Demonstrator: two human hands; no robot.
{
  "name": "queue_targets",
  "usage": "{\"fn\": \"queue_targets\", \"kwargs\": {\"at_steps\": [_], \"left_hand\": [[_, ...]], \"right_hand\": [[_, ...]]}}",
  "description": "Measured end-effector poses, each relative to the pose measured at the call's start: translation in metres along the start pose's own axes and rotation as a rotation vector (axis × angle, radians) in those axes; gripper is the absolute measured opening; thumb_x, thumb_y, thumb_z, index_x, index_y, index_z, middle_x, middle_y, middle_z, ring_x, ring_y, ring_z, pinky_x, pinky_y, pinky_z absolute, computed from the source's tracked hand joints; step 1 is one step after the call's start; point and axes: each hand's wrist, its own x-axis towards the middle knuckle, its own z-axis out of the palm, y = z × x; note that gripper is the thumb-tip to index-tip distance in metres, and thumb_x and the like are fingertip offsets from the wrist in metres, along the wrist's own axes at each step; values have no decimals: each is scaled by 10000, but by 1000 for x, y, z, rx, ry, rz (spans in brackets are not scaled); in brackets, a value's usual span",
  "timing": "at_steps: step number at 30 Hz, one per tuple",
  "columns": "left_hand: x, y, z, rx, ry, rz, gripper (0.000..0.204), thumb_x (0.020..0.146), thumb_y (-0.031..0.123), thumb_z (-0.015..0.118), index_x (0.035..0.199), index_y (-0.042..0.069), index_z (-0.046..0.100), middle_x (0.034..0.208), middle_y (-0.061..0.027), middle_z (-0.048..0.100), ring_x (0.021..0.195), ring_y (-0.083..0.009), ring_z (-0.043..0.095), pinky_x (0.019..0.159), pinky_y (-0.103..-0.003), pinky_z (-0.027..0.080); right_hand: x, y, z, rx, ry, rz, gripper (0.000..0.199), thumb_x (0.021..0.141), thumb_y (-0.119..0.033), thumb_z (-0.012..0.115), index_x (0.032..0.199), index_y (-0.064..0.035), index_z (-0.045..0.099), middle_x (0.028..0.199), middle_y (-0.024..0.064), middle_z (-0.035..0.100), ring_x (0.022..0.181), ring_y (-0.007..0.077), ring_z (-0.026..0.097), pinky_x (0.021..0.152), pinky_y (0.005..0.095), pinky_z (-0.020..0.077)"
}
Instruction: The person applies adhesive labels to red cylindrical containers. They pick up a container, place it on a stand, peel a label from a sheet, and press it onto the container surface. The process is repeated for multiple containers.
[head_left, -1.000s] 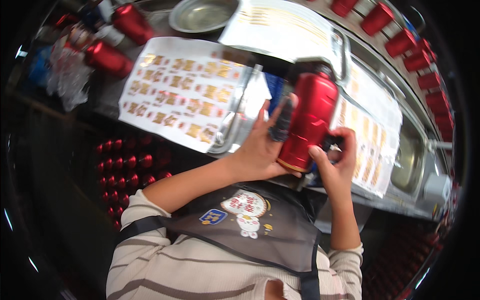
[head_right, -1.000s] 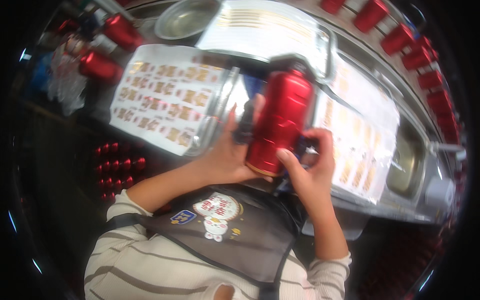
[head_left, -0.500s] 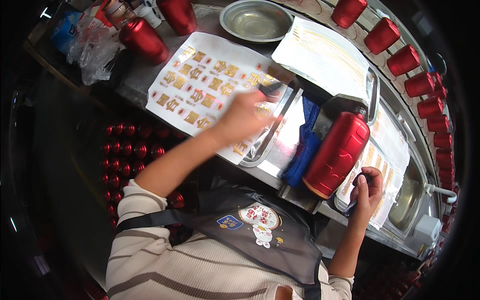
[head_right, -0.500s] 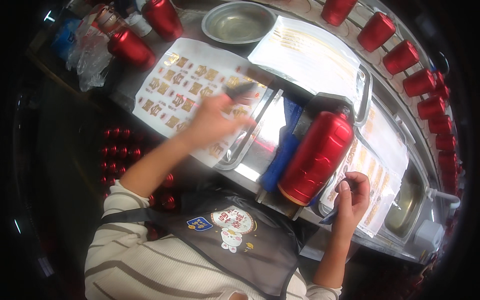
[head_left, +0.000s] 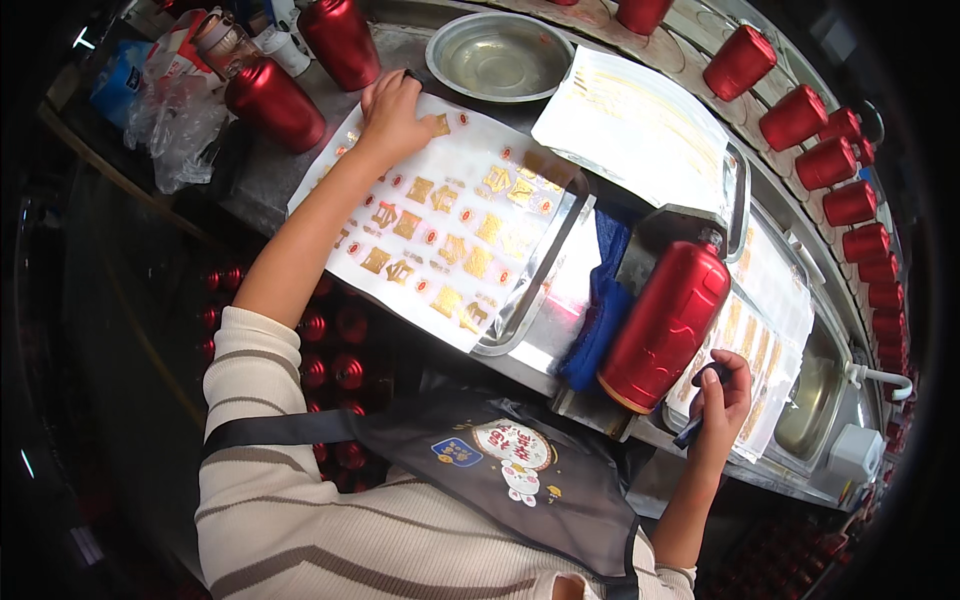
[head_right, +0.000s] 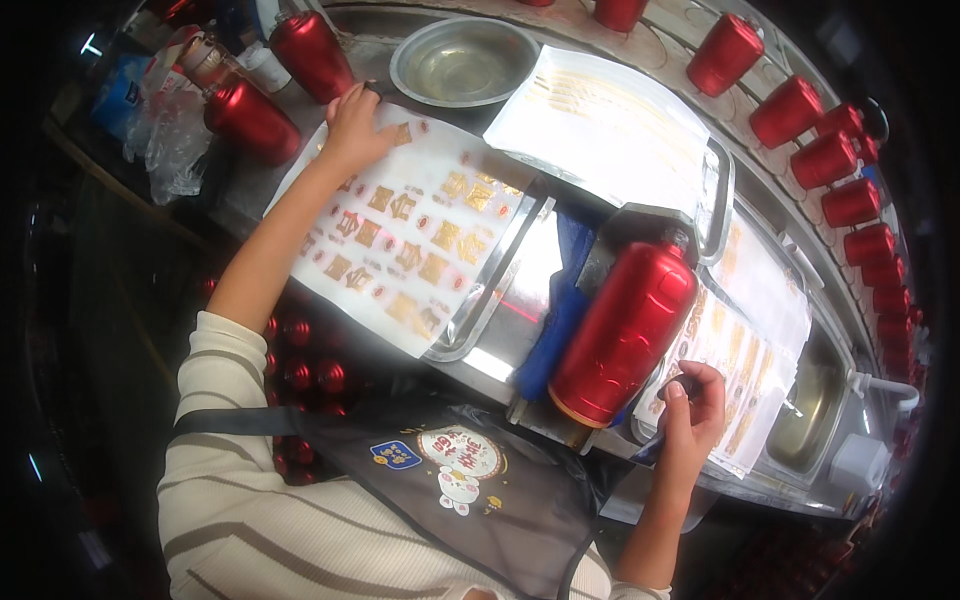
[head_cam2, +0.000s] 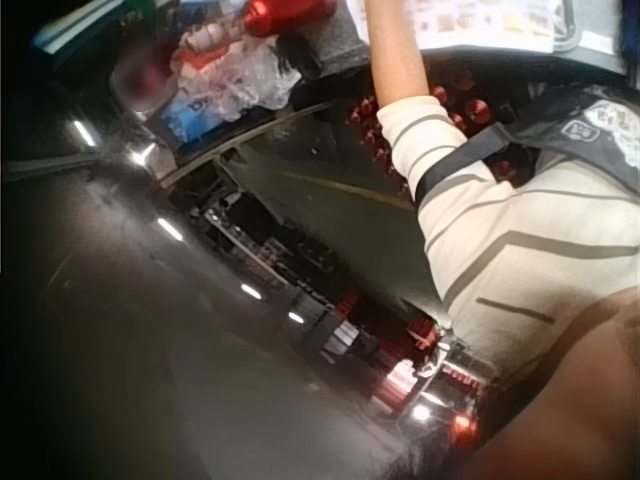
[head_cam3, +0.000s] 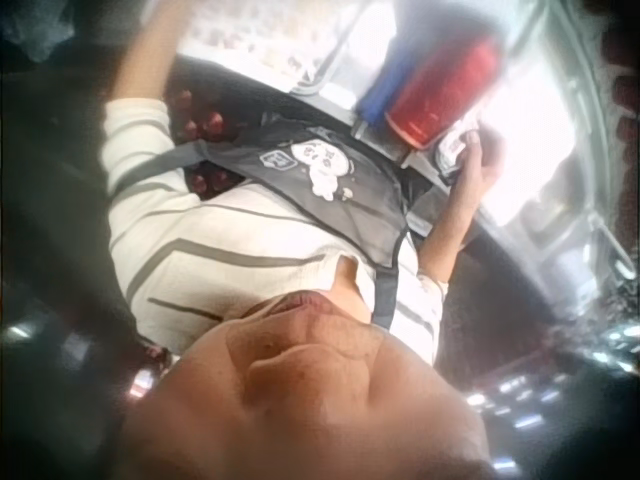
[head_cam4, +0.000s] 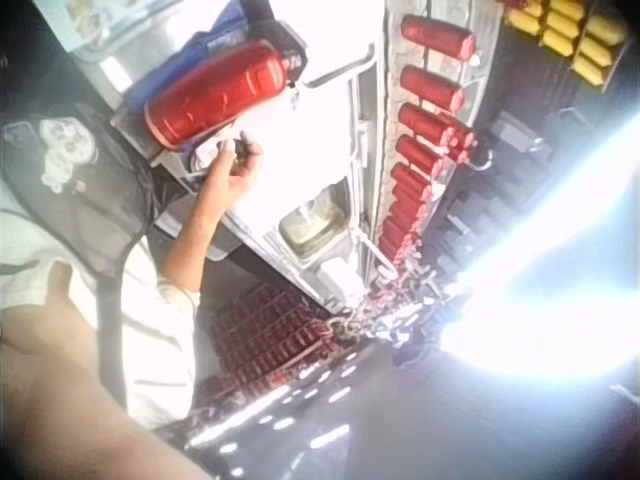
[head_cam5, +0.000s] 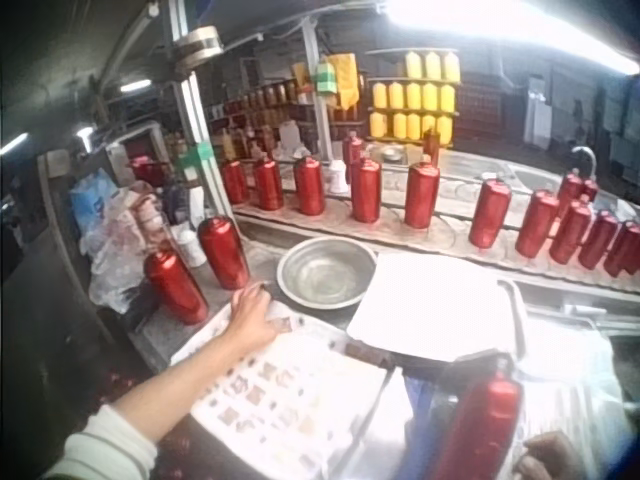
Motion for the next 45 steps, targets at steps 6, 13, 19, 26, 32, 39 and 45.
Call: {"fn": "queue_targets", "kwargs": {"at_steps": [6,13,19,26,32,39,45], "left_hand": [[23,14,-14,-266,-266,-155,372,664,287,836,680,-23,631,744,-145,626,819,-305,630,875,-416,434],[15,34,-34,-654,10,-137,173,752,154,796,740,-5,728,640,-95,669,643,-182,644,649,-331,487],[-35,129,-112,-876,-146,-180,107,832,-17,731,938,-26,746,877,-27,732,797,-84,649,734,-240,505],[-46,243,-160,-1395,-427,-155,149,794,-57,747,938,-19,749,891,-78,752,818,-115,691,788,-259,552],[-19,282,-109,-1404,-419,-88,136,821,51,759,938,-17,753,831,-40,744,761,-49,638,699,-229,528],[-19,287,-88,-1301,-365,-96,177,822,68,762,980,-12,747,850,-49,750,765,-56,641,694,-234,531],[-18,287,-80,-1373,-310,-135,175,835,44,744,1005,4,730,857,-23,725,762,-52,614,700,-224,511]], "right_hand": [[5,9,-1,-28,19,-74,253,913,-114,615,1147,-22,583,793,14,574,507,10,371,470,171,258],[-2,4,-2,-10,22,-48,241,912,-67,621,1145,-16,590,874,-12,549,737,40,488,647,178,376],[-14,-4,-1,-535,-175,-384,762,689,-140,839,1370,-41,510,1049,78,617,731,136,569,601,236,448],[-13,23,21,-709,-79,-655,945,603,-94,807,1459,-24,411,1063,156,634,819,283,625,634,377,520],[-1,-12,6,-368,-312,-279,804,676,-221,869,1385,-50,531,1085,43,622,699,57,474,585,203,403],[26,2,49,14,-102,-161,752,771,-308,815,1370,-12,471,1197,114,580,720,73,545,596,205,440],[31,-2,44,33,-171,-107,816,760,-345,832,1398,-36,427,1204,140,564,777,113,563,653,222,468]]}}
